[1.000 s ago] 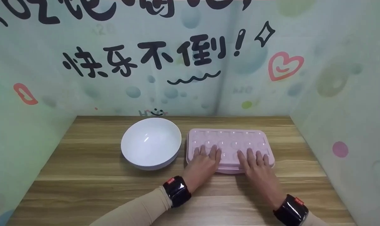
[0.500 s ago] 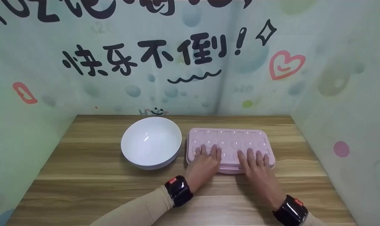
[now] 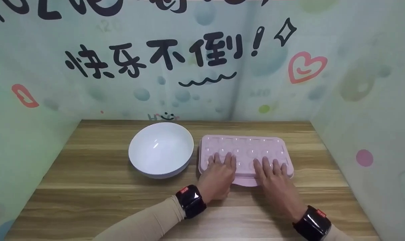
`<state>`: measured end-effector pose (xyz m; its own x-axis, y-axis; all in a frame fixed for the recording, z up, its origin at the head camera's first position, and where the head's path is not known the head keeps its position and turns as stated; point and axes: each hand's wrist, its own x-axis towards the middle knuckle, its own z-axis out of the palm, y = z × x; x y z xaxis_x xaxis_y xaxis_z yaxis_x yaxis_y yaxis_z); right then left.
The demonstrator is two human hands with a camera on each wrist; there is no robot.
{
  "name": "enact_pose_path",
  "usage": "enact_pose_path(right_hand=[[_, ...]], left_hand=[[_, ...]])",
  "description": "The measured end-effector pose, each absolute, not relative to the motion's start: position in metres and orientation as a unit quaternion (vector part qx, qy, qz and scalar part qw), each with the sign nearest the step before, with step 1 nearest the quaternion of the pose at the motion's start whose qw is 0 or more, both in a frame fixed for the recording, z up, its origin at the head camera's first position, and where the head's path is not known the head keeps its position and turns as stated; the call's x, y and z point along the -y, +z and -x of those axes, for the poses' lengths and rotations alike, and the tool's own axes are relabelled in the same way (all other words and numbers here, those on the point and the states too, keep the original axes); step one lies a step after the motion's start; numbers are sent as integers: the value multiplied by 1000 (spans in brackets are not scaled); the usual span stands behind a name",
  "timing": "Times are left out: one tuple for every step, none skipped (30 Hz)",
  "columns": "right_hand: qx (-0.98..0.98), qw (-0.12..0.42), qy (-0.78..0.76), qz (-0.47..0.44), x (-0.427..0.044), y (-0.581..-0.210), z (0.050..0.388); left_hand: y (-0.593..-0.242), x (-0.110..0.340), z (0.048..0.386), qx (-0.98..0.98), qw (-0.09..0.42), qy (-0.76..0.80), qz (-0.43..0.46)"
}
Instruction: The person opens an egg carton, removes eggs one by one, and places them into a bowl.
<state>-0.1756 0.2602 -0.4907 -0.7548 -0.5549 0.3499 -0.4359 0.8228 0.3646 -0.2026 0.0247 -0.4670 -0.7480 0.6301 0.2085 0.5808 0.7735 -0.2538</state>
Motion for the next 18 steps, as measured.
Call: enact_pose_path(right_hand=[[929,223,-127,-267,-260,-490,175],[930,220,-125,-266,-260,-490,175],[931,218,-122,-265,-260,-490,175],[932,218,-121,-264,-260,-490,175],[932,219,-121,-263,-260,-490,175],[932,220,-120,-262,-260,-490,175],[932,222,-118,-262,-260,-491,174],[932,224,-116,-261,-260,-491,174],[931,227,-115,-260,-260,-492,174],[931,228,-113,-260,-260,-492,174],[932,230,-109,-259,-260,-492,175],[932,231,-104,-258,-261,-492,175],[933,232,-98,-258,-261,-492,175],[933,233,-93,-258,-261,-492,176],[933,234,-89,-258,-261,-491,176],[933,234,-83,-259,-262,-491,176],[934,233,-78,-261,-263,-490,177],[934,232,-74,-262,-264,-489,177]], left_hand=[[-466,-25,203,933,134,78,326],[-465,-25,203,932,134,80,326],[-465,-25,204,932,137,82,327],[-465,-25,204,930,140,85,328],[-465,-25,204,929,143,87,329],[-465,-25,204,928,146,89,330],[-466,-25,204,928,147,89,330],[-466,-25,204,928,147,87,330],[-466,-25,204,929,144,84,331],[-465,-24,204,929,140,80,332],[-465,-24,204,930,134,76,333],[-464,-23,204,930,129,75,335],[-463,-22,204,931,125,74,336],[-463,-20,204,930,123,74,338],[-463,-18,204,929,122,77,341],[-463,-15,204,927,122,80,344],[-464,-12,203,925,127,81,349],[-464,-9,203,923,133,80,353]])
